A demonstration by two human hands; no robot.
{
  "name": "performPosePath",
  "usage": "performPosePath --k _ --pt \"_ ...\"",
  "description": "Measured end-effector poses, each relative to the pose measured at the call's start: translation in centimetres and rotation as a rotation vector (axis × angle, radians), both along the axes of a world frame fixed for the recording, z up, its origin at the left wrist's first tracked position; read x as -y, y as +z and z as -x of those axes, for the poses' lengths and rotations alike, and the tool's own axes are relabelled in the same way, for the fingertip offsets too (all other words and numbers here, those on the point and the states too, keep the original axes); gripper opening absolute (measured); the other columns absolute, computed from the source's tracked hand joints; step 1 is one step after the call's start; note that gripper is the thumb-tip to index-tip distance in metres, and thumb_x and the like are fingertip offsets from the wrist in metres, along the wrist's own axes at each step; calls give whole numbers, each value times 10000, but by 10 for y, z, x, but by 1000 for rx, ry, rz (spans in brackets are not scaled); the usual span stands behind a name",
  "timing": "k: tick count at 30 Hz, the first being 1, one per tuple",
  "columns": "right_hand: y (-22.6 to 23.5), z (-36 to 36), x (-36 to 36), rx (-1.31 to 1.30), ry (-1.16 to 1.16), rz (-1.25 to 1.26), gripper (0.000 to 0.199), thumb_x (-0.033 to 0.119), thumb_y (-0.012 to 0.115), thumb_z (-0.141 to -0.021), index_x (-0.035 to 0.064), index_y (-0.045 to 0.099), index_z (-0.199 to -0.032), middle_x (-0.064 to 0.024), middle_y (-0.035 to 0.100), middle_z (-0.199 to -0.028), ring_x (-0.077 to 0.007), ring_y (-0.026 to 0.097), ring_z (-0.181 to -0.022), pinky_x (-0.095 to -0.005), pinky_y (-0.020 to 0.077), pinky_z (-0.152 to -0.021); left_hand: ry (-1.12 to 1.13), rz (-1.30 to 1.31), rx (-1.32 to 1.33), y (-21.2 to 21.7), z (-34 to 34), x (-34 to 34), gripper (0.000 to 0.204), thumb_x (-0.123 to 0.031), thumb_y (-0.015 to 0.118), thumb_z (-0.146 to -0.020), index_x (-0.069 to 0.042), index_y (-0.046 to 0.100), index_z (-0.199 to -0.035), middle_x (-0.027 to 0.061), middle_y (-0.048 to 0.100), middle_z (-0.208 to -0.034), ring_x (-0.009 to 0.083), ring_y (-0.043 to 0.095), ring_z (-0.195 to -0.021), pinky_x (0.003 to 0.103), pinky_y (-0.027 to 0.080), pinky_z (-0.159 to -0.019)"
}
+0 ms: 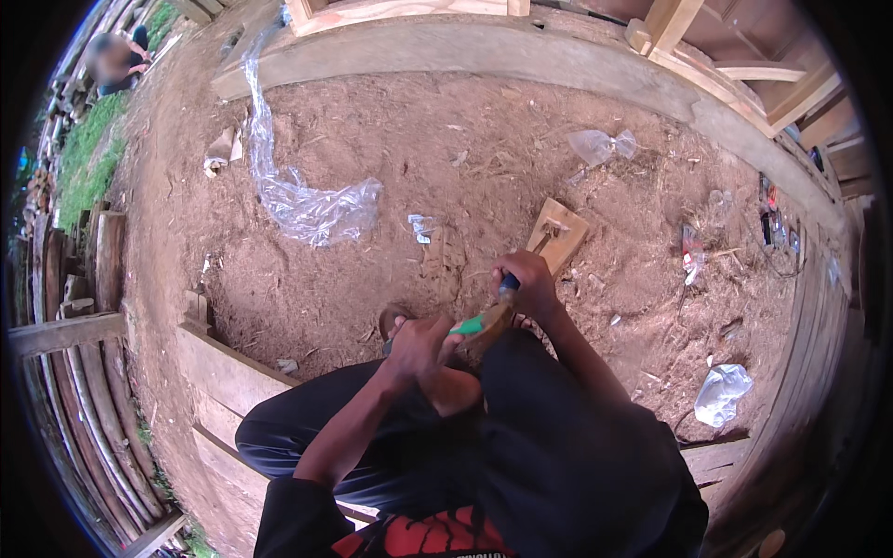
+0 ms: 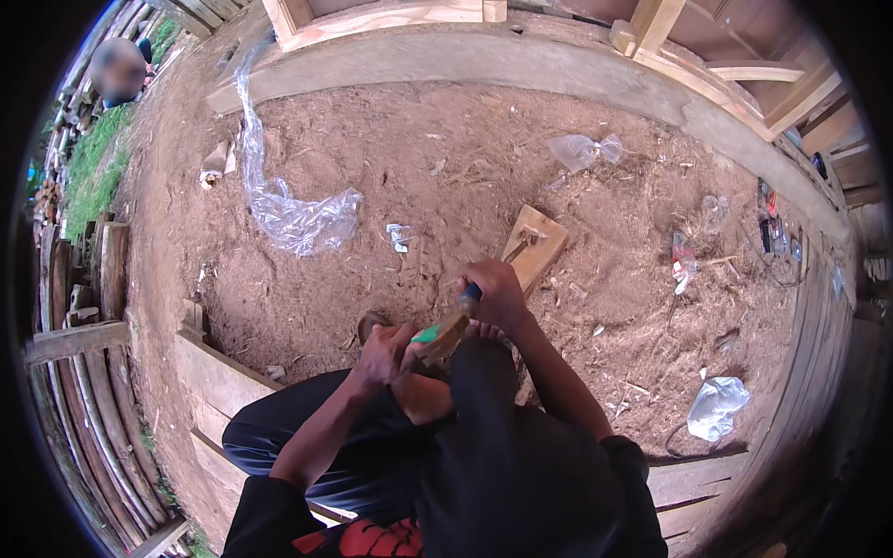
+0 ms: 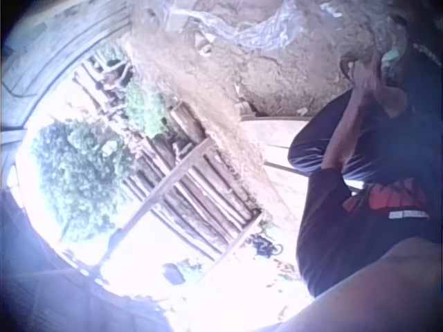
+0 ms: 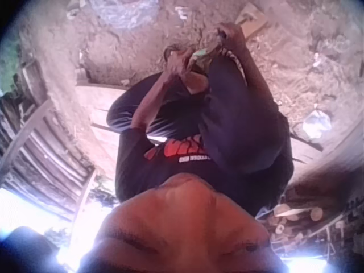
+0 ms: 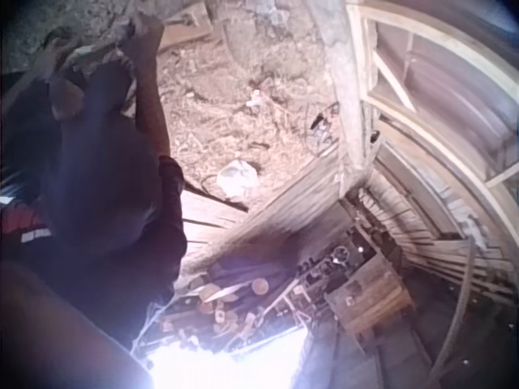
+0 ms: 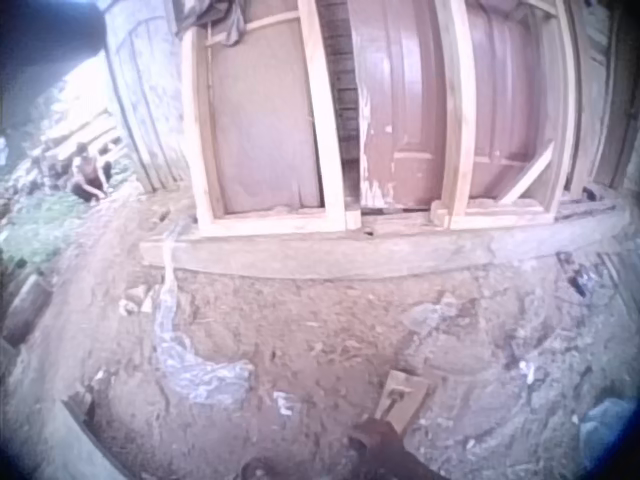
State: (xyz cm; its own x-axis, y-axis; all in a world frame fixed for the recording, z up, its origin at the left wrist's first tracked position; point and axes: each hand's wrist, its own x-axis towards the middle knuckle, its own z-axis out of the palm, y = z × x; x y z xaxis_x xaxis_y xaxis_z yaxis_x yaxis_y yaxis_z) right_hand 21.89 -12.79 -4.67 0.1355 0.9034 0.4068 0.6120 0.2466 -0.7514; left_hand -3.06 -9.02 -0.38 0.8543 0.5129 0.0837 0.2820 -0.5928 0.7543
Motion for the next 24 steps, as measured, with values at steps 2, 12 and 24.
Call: performPosePath --k 2,12,24 --pt "3 1 -2 8 -11 -6 60 26 643 -727 57 598 -749 -100 577 -644 -289 563 -570 -383 458 -560 -44 45 110 1 4 0 355 -364 517 -943 -24 544 -842 152 561 -711 358 598 -623 439 463 -572" --pt "6 0 0 2 -22 67 115 72 672 -680 60 589 -759 -100 558 -648 -303 563 -597 -404 458 -576 10 23 -83 -15 4 0 355 -383 545 -928 -37 535 -845 165 599 -717 367 621 -651 472 455 -580" --pt "-4 -7 -2 39 -3 47 202 72 694 -623 69 595 -799 -92 561 -655 -307 572 -617 -402 460 -586 -18 -40 221 -23 13 -20 363 -398 520 -948 -44 531 -868 151 561 -691 358 589 -573 441 468 -518"
